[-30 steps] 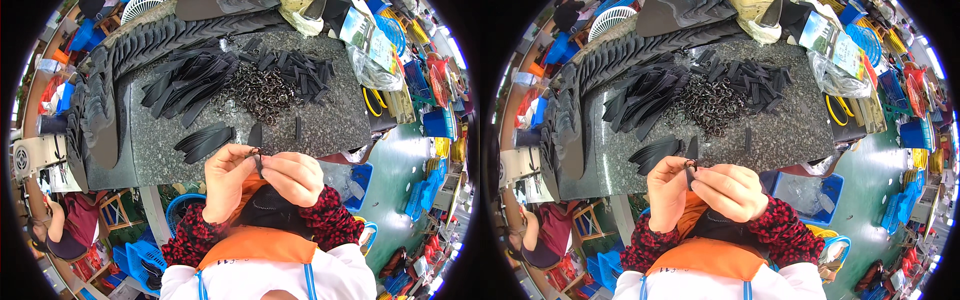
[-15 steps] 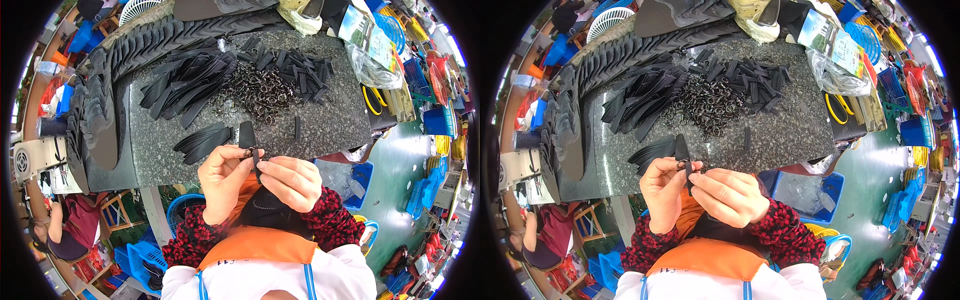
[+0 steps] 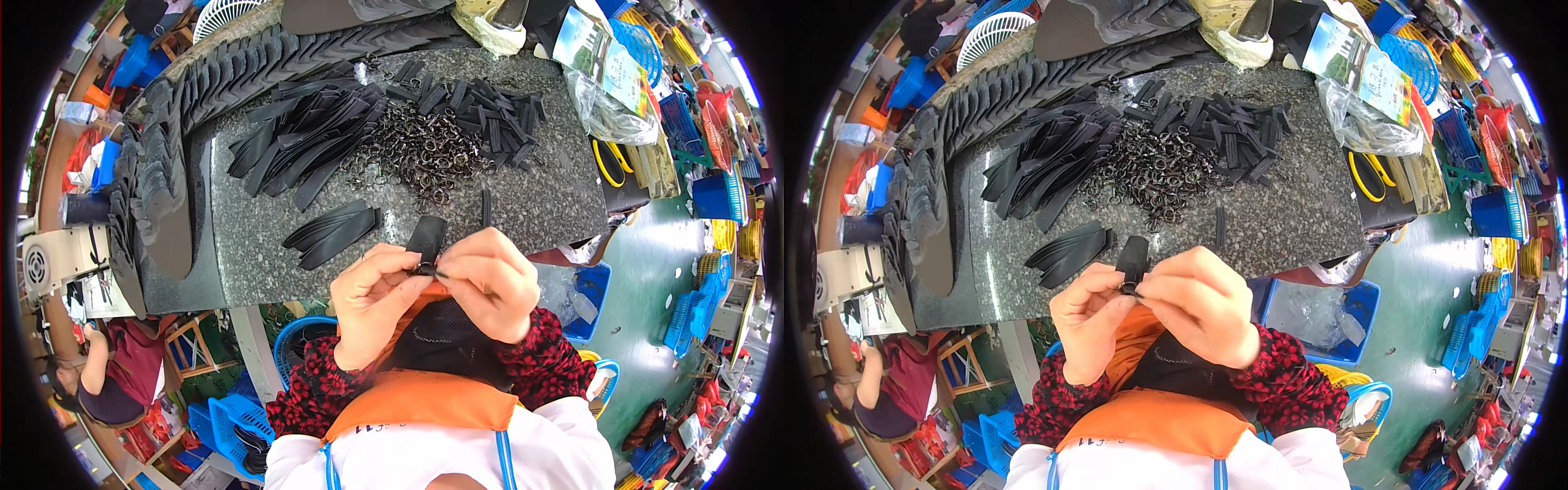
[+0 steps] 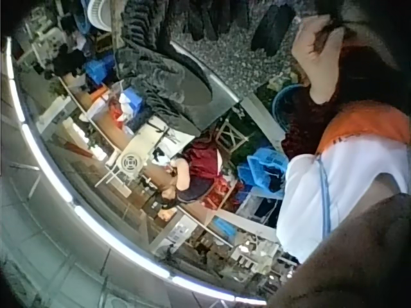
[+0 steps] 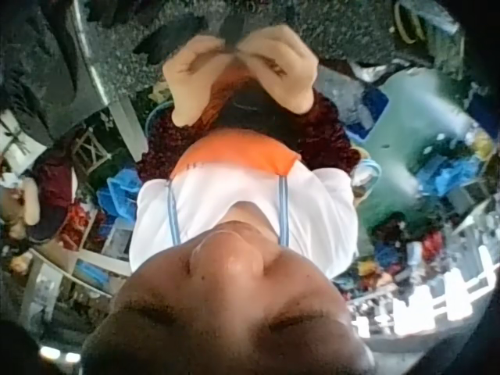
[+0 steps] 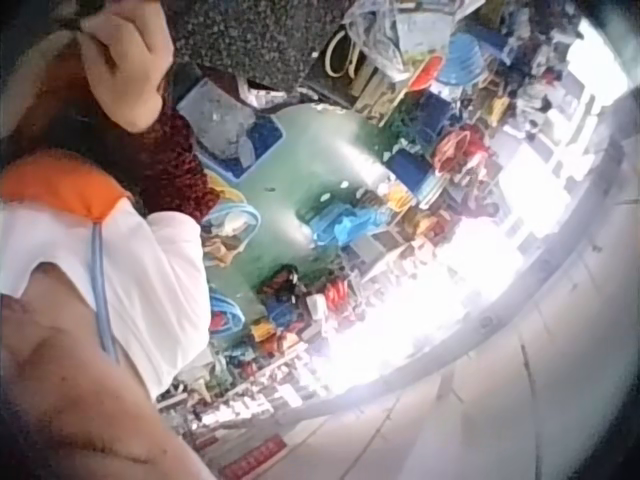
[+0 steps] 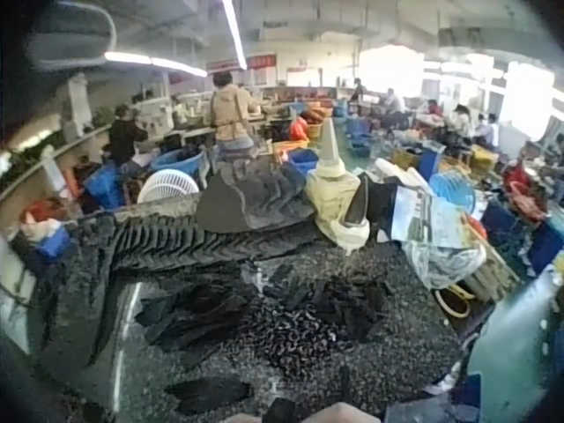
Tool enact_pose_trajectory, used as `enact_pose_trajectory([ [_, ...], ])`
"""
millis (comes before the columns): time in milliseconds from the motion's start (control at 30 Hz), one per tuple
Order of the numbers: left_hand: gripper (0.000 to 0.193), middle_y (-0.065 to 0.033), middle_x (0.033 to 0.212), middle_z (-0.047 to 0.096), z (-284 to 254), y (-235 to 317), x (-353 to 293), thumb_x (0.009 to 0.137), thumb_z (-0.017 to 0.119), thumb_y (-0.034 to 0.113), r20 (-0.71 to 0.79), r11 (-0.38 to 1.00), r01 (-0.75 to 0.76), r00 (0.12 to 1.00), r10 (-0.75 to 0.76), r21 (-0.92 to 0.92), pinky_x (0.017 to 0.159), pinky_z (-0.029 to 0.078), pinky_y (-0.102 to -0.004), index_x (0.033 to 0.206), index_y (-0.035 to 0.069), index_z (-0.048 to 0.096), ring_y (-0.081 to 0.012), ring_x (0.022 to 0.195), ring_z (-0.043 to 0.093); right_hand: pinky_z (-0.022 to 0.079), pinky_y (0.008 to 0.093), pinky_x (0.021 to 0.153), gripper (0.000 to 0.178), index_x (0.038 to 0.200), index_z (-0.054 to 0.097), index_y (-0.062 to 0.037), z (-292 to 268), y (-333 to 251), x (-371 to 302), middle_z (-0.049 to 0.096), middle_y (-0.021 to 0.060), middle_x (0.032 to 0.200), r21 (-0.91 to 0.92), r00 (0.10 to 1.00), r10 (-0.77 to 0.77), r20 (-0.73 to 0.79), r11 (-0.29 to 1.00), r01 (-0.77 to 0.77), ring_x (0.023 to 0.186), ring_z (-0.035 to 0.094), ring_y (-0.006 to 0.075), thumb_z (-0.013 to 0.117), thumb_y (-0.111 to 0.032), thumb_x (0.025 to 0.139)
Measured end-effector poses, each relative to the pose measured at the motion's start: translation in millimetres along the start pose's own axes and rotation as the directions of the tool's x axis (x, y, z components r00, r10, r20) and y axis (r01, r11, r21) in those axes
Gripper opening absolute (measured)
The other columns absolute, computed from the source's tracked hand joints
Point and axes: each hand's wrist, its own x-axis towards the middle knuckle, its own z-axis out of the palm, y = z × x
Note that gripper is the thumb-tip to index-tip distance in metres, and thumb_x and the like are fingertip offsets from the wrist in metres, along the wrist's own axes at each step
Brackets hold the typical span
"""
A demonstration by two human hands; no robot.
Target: The person assembles shoe components by threading leather strips through metal rings, folding the strips, and trimming them using scissors.
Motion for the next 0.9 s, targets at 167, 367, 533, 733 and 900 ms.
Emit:
enact_pose_trajectory([
  [167, 0.023, -0.0112, 0.103, 0.06, -2, -4, -2, 0.082, 0.065, -0.014, -0.01, 0.999, -0.033, 0.999, 0.033, -0.015, 0.079, 0.054, -0.0246, 0.105, -0.007, 0.067, -0.014, 0.088, 0.064, 0.051, 0.0274, 0.061, 0.016, 0.088, 0.067, -0.0009, -2, -5, 8, 0.064, 0.0085, 0.081, 0.194, 0.942, 0.315, 0.112, 0.923, -0.332, 0.073, 0.063, 0.0183, 0.071, 0.007, 0.075],
  [367, 0.018, -0.0089, 0.1, 0.061, 2, -5, -2, 0.084, 0.065, -0.012, -0.061, 0.999, -0.03, 0.998, 0.028, -0.028, 0.075, 0.052, -0.0222, 0.101, -0.006, 0.068, -0.0122, 0.087, 0.064, 0.051, 0.024, 0.062, 0.011, 0.089, 0.066, 0.0011, 3, -14, 8, 0.063, 0.0063, 0.085, 0.462, 0.772, 0.62, 0.141, 0.648, -0.605, 0.077, 0.063, 0.0137, 0.071, 0.004, 0.08],
  [533, 0.013, -0.0081, 0.093, 0.063, 7, 2, -3, 0.085, 0.067, -0.002, -0.097, 1.0, 0.024, 0.995, -0.023, 0.01, 0.079, 0.045, -0.0261, 0.098, -0.004, 0.069, -0.0136, 0.085, 0.058, 0.051, 0.0231, 0.063, 0.01, 0.09, 0.066, 0.0014, -2, -7, 5, 0.064, 0.006, 0.086, 0.431, 0.816, 0.549, 0.182, 0.702, -0.568, 0.079, 0.063, 0.0128, 0.07, 0.004, 0.082],
  [733, 0.02, -0.008, 0.097, 0.066, 15, 15, -1, 0.092, 0.058, -0.001, -0.221, 0.987, 0.145, 0.963, -0.156, -0.064, 0.081, 0.046, -0.0262, 0.109, -0.008, 0.066, -0.0122, 0.089, 0.059, 0.051, 0.026, 0.062, 0.014, 0.09, 0.067, -0.0001, -8, -5, 9, 0.063, 0.0083, 0.082, 0.212, 0.93, 0.348, 0.116, 0.906, -0.366, 0.076, 0.063, 0.0171, 0.072, 0.006, 0.078],
  [900, 0.022, -0.0119, 0.108, 0.068, 5, 14, -2, 0.094, 0.056, -0.002, -0.072, 0.984, 0.17, 0.982, -0.173, -0.044, 0.088, 0.05, -0.0284, 0.114, -0.008, 0.064, -0.0138, 0.097, 0.063, 0.049, 0.0289, 0.06, 0.018, 0.088, 0.067, -0.0013, -14, -7, 15, 0.064, 0.0082, 0.08, 0.079, 0.959, 0.256, 0.118, 0.961, -0.266, 0.072, 0.061, 0.0203, 0.073, 0.006, 0.073],
])
